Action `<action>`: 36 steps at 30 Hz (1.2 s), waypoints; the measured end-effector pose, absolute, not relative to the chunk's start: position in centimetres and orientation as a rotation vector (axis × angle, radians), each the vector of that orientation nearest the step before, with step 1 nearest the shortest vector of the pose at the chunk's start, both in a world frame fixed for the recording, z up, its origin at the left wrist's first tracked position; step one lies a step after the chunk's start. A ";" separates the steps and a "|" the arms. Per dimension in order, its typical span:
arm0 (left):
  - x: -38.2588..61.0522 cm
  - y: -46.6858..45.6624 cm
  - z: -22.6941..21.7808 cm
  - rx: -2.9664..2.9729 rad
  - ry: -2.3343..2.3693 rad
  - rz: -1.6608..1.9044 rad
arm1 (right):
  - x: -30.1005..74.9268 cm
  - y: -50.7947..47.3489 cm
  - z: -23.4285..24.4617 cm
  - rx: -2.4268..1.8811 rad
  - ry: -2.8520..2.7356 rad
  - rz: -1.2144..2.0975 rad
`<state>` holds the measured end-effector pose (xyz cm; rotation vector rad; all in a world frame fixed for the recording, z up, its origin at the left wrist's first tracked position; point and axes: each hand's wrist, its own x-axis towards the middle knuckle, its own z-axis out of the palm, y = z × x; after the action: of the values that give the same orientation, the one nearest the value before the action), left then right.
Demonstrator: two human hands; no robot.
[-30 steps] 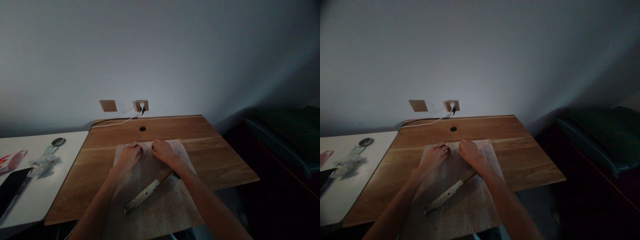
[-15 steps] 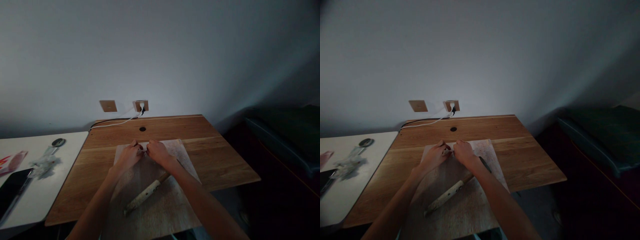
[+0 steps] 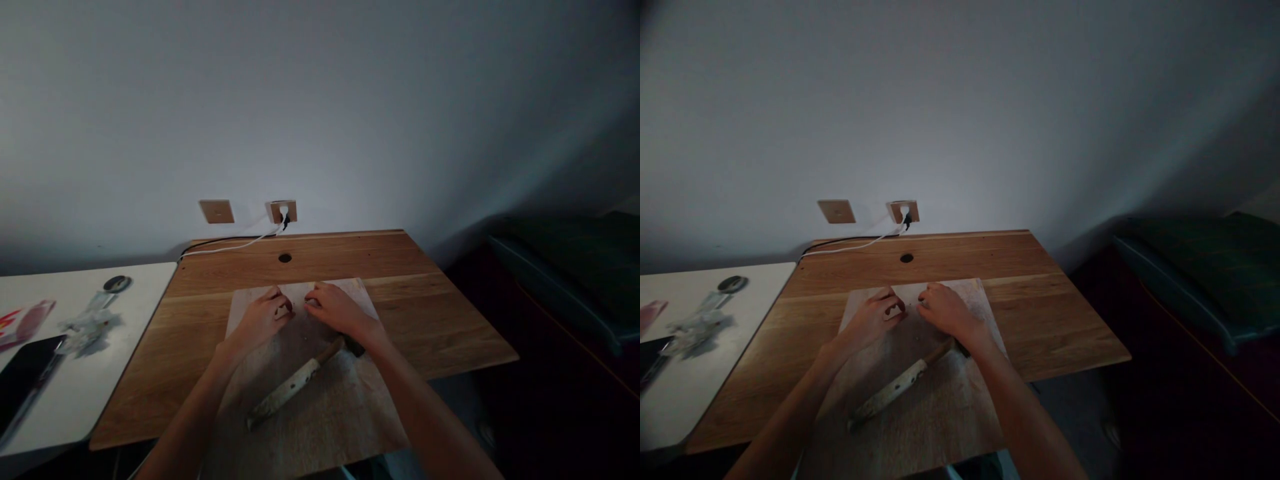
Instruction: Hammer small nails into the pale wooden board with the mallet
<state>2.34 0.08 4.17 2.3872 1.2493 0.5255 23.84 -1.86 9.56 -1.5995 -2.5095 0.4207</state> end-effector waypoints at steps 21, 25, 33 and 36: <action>-8.9 -19.3 -0.6 2.370 1.816 0.856 | 35.7 -18.7 -1.3 -1.940 -1.678 0.144; -10.1 -19.9 -1.0 2.237 2.053 0.930 | 33.8 -18.2 -0.5 -1.897 -1.710 0.179; -14.5 -20.4 -0.6 2.103 2.218 0.906 | 25.4 -15.5 -0.3 -1.626 -1.806 0.534; -15.2 -20.1 0.3 2.083 2.338 0.824 | 23.9 -14.4 -0.4 -1.524 -1.823 0.578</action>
<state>-15.16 -20.10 0.27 2.0827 2.3382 0.8243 23.91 -14.44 -0.35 -1.5244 -1.8230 0.5777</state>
